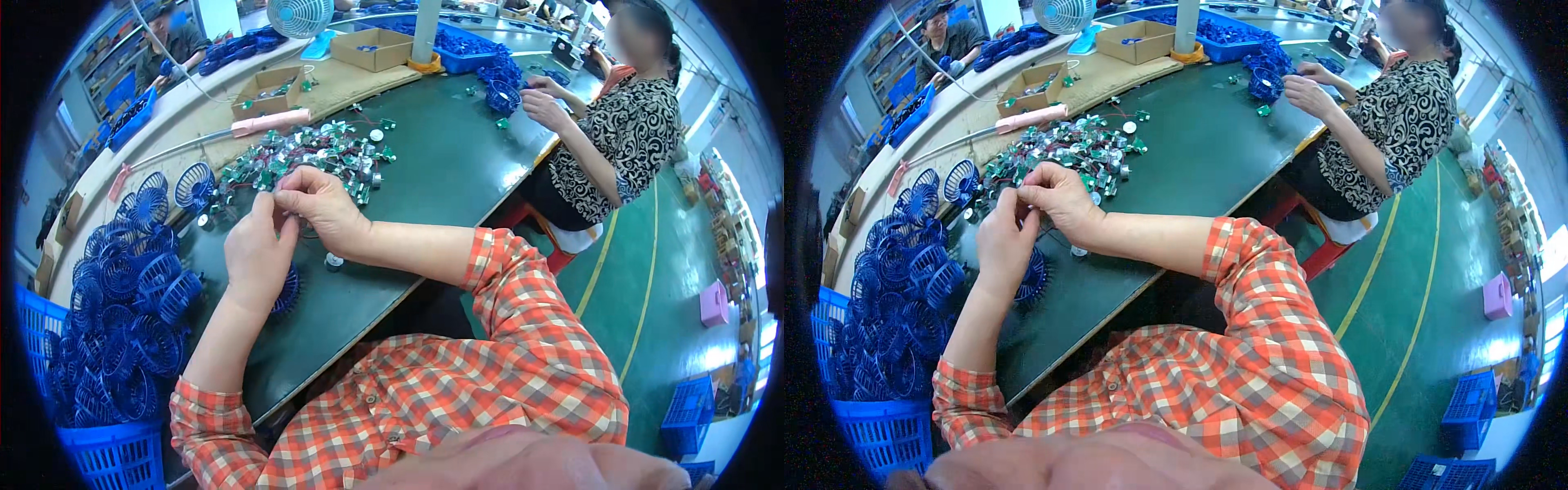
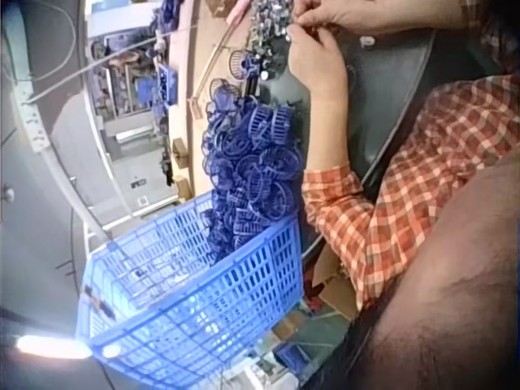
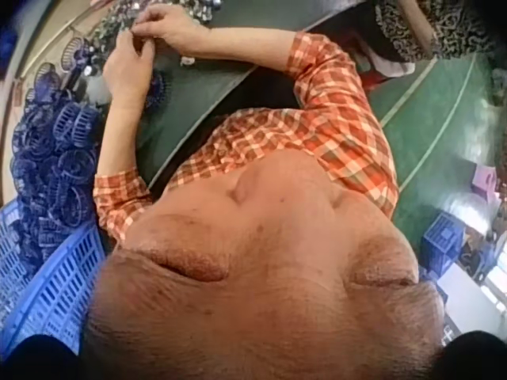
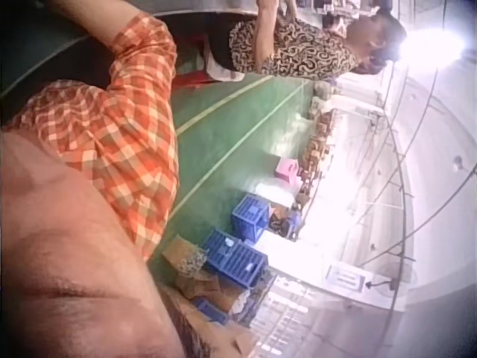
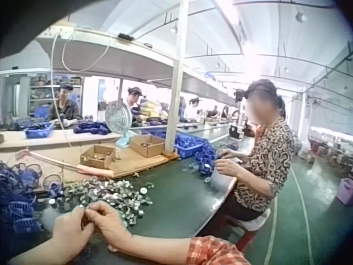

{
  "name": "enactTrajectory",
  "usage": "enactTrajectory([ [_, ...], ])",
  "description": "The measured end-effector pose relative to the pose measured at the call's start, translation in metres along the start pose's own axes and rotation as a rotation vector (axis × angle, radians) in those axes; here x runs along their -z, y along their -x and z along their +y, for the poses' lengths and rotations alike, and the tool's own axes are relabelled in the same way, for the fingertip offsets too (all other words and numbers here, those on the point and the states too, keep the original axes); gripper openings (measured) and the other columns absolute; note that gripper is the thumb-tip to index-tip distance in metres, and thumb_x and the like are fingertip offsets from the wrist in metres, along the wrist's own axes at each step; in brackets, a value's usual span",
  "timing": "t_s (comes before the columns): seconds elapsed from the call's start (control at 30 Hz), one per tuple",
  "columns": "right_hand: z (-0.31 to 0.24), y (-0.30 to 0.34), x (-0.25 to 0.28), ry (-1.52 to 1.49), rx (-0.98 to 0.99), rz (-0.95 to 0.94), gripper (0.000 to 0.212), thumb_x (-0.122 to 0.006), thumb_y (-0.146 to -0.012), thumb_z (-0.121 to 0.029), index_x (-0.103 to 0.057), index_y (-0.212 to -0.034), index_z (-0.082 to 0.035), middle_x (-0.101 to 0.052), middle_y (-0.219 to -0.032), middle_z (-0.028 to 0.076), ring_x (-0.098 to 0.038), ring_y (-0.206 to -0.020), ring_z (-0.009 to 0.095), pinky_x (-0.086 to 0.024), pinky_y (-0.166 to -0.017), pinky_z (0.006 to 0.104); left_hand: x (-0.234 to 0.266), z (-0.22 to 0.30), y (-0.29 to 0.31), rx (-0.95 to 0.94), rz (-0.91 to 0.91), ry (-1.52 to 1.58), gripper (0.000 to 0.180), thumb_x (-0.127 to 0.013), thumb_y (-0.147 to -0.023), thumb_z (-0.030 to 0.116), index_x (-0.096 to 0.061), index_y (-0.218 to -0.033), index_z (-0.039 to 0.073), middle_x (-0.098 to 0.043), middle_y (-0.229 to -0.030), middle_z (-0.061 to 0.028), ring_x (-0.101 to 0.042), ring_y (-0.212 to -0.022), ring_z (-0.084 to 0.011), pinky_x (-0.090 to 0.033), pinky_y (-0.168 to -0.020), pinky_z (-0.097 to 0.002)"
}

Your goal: Assembling portable electric fans by inserting small motors into plastic housings.

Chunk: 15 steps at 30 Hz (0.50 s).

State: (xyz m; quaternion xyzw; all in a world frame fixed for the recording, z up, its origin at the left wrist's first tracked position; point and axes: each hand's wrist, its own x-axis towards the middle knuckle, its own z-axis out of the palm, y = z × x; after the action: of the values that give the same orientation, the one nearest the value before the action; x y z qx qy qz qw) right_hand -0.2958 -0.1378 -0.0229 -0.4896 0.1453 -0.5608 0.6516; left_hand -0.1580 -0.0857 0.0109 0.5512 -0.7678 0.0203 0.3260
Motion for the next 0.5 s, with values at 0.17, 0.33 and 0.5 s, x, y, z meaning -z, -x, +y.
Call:
enactTrajectory([
  [0.17,-0.002,0.001,-0.003,-0.051,-0.006,0.026,0.009,-0.069,-0.093,-0.008,-0.061,-0.093,-0.007,-0.064,-0.092,0.002,-0.060,-0.081,0.011,-0.052,-0.074,0.0267,0.000,0.012,0.003,0.035,0.007,0.176,0.033,-0.074,-0.083,0.020,-0.051,-0.100,0.005,-0.069,-0.082,-0.0151,-0.068,-0.078,-0.0372,-0.053,-0.066,-0.0472],
  [0.33,0.001,0.003,-0.004,-0.029,0.067,0.028,0.007,-0.068,-0.095,-0.007,-0.061,-0.094,-0.007,-0.064,-0.092,0.001,-0.060,-0.082,0.010,-0.052,-0.075,0.0257,-0.006,0.005,0.001,-0.005,0.054,0.047,0.029,-0.072,-0.084,0.019,-0.050,-0.096,0.006,-0.068,-0.081,-0.0153,-0.068,-0.075,-0.0370,-0.053,-0.065,-0.0476],
  [0.5,0.000,-0.002,0.000,0.078,0.094,0.020,0.005,-0.068,-0.095,-0.009,-0.063,-0.096,-0.008,-0.066,-0.092,-0.001,-0.060,-0.085,0.007,-0.049,-0.078,0.0241,-0.002,-0.003,0.009,-0.081,0.101,0.100,0.026,-0.066,-0.089,0.016,-0.056,-0.110,0.004,-0.068,-0.080,-0.0171,-0.067,-0.073,-0.0377,-0.052,-0.064,-0.0475],
])
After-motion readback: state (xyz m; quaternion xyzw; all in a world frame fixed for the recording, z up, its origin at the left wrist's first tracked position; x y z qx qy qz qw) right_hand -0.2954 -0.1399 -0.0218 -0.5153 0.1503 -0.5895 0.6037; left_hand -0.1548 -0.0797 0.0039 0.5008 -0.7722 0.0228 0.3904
